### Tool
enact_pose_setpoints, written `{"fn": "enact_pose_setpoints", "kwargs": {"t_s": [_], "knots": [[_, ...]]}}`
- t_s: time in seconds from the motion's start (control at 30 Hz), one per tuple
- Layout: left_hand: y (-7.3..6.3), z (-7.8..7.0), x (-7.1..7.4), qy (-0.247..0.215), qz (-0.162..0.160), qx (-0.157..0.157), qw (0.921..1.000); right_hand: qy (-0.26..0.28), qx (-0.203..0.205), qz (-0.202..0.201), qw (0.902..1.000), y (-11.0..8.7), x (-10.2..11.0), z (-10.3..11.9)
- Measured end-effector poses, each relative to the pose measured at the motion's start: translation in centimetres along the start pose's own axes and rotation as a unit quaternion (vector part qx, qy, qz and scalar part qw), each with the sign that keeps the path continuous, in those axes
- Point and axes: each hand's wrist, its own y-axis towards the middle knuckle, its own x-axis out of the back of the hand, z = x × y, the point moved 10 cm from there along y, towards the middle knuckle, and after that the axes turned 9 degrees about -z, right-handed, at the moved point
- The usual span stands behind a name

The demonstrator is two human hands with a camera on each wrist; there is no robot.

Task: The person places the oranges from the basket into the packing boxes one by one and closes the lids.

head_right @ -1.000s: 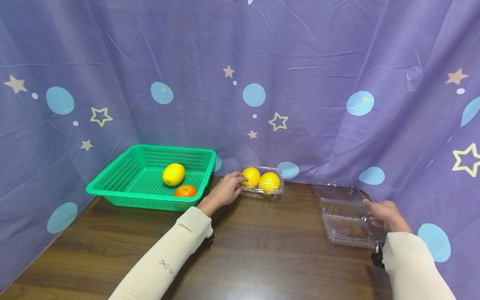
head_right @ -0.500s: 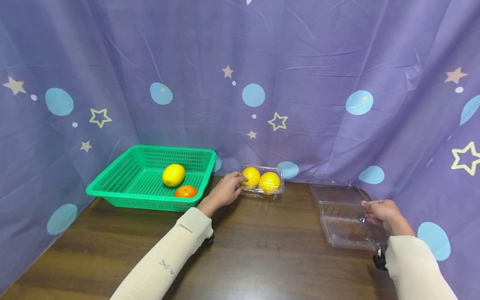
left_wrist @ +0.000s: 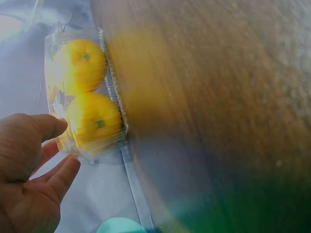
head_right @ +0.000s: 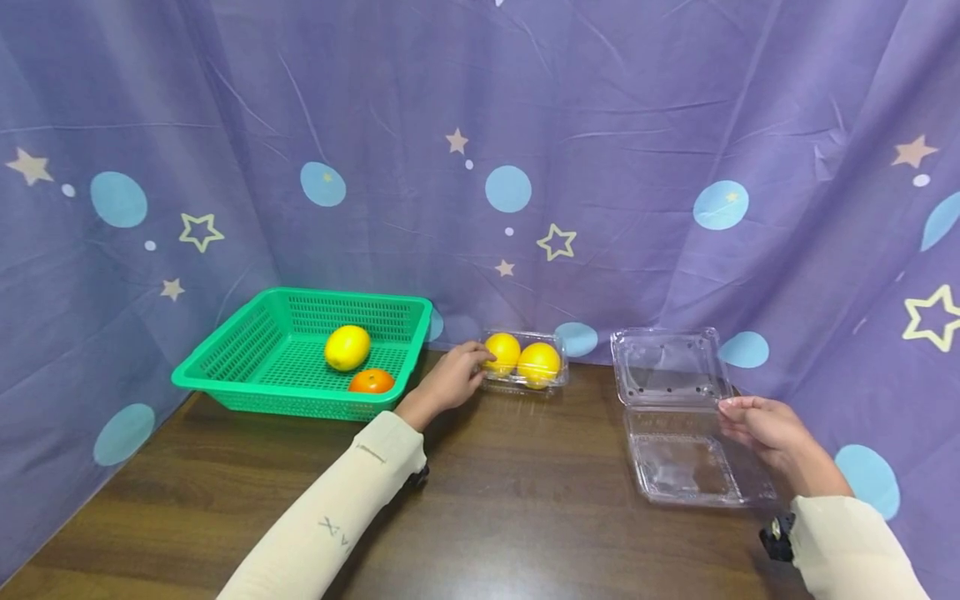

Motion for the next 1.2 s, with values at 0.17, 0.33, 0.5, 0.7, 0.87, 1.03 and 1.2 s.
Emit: {"fn": "enact_pose_setpoints", "kwargs": {"t_s": [0.17, 0.33, 0.5, 0.7, 0.87, 1.03, 1.2], "knots": [[0.0, 0.1, 0.0, 0.007, 0.004, 0.006, 1.0000, 0.075, 0.018, 0.029, 0.9966, -0.3, -1.7, 1.1], [0.0, 0.2, 0.0, 0.007, 0.007, 0.010, 0.9999, 0.157, 0.026, 0.081, 0.9840, -0.7, -4.2, 2.3], [0.1, 0.1, 0.1, 0.005, 0.012, 0.012, 0.9999, 0.168, 0.033, 0.083, 0.9817, -0.9, -6.5, 3.4], [0.3, -0.2, 0.2, 0.012, 0.014, 0.001, 0.9998, 0.152, 0.051, 0.051, 0.9857, -0.7, -9.3, 4.3], [0.3, -0.4, 0.2, 0.021, 0.009, -0.009, 0.9997, 0.136, 0.043, 0.022, 0.9895, -0.2, -11.6, 4.4], [0.1, -0.4, 0.3, 0.021, 0.005, -0.007, 0.9997, 0.122, 0.040, 0.008, 0.9917, 0.3, -13.4, 4.3], [-0.1, -0.8, 1.1, 0.027, -0.005, -0.004, 0.9996, 0.123, 0.036, -0.002, 0.9918, 0.9, -14.8, 3.8]]}}
